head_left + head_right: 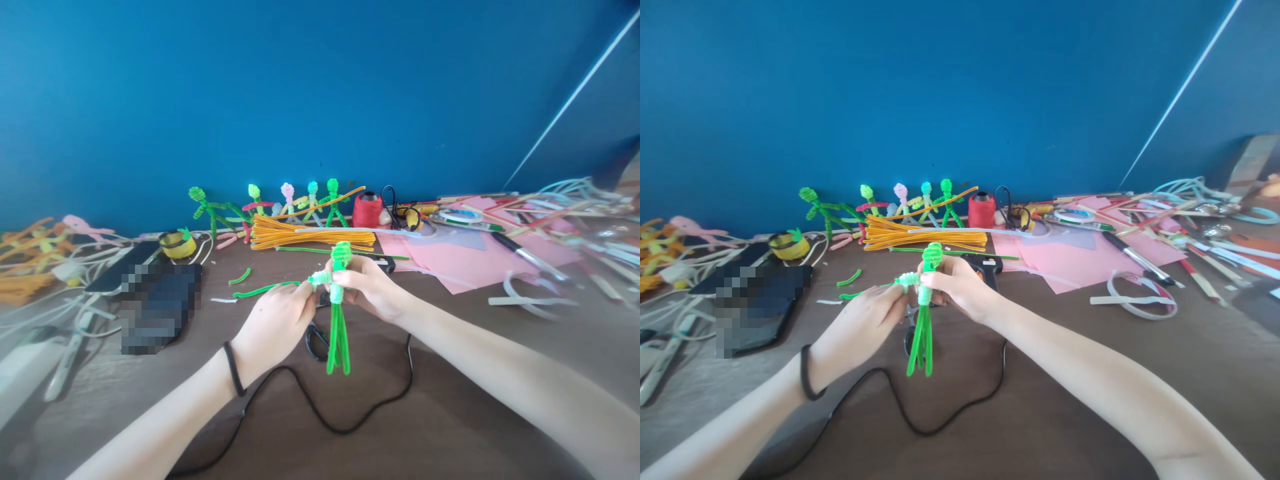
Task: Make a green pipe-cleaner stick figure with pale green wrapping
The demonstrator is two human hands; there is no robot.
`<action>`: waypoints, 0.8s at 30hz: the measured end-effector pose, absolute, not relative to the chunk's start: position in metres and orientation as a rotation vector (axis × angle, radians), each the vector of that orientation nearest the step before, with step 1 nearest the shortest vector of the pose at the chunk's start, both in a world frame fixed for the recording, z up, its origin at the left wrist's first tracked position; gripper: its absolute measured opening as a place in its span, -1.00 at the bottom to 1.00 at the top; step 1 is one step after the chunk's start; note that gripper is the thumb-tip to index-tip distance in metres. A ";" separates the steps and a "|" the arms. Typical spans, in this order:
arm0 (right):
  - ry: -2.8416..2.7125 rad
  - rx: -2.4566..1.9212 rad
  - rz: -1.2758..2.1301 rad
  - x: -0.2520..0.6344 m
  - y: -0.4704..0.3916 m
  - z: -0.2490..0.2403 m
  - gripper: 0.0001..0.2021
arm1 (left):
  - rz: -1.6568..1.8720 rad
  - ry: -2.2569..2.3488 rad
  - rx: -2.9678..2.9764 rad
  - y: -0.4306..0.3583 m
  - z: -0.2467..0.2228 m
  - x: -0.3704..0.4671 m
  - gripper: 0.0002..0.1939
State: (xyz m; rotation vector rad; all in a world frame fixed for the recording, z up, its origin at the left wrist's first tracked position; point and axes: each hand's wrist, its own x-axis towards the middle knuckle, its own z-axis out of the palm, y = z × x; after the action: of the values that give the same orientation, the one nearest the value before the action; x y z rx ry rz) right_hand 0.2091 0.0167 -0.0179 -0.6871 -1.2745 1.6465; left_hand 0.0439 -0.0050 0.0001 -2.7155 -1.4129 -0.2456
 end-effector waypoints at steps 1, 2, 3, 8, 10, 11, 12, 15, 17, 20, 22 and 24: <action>-1.273 -0.698 1.628 0.209 0.017 -0.019 -0.85 | -0.245 -1.441 -2.705 -0.005 0.001 0.044 -0.75; -1.274 -0.708 1.610 0.209 0.018 -0.020 -0.85 | -0.241 -1.450 -2.692 -0.006 0.001 0.045 -0.76; -1.279 -0.717 1.591 0.209 0.018 -0.021 -0.86 | -0.233 -1.441 -2.682 -0.006 0.001 0.045 -0.76; -1.314 -0.768 1.513 0.209 0.021 -0.025 -0.89 | -0.213 -1.324 -2.611 -0.006 0.000 0.045 -0.75; -1.333 -0.780 1.500 0.209 0.022 -0.026 -0.89 | -0.245 -1.257 -2.573 -0.005 0.000 0.044 -0.75; -1.343 -0.793 1.492 0.209 0.023 -0.026 -0.90 | -0.270 -1.210 -2.552 -0.005 -0.001 0.043 -0.74; -1.352 -0.812 1.486 0.210 0.023 -0.026 -0.90 | -0.296 -1.157 -2.532 -0.004 -0.001 0.042 -0.74; -1.379 -0.889 1.484 0.210 0.023 -0.024 -0.90 | -0.336 -0.991 -2.492 -0.001 0.001 0.040 -0.73; -1.394 -0.914 1.494 0.209 0.023 -0.023 -0.89 | -0.347 -0.919 -2.470 0.001 0.003 0.038 -0.73; -1.401 -0.926 1.503 0.209 0.022 -0.021 -0.87 | -0.397 -0.914 -2.446 0.002 0.007 0.036 -0.74; -1.399 -0.931 1.508 0.208 0.022 -0.020 -0.87 | -0.443 -0.967 -2.447 0.003 0.008 0.035 -0.76; -1.397 -0.925 1.518 0.208 0.022 -0.020 -0.87 | -0.498 -1.031 -2.456 0.003 0.009 0.034 -0.78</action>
State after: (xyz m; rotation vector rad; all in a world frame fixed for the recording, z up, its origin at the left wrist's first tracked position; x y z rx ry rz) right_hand 0.2084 0.0220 -0.0202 -0.9250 -1.3973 1.5185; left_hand 0.0340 0.0028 0.0091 -2.4559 -1.0309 -0.4981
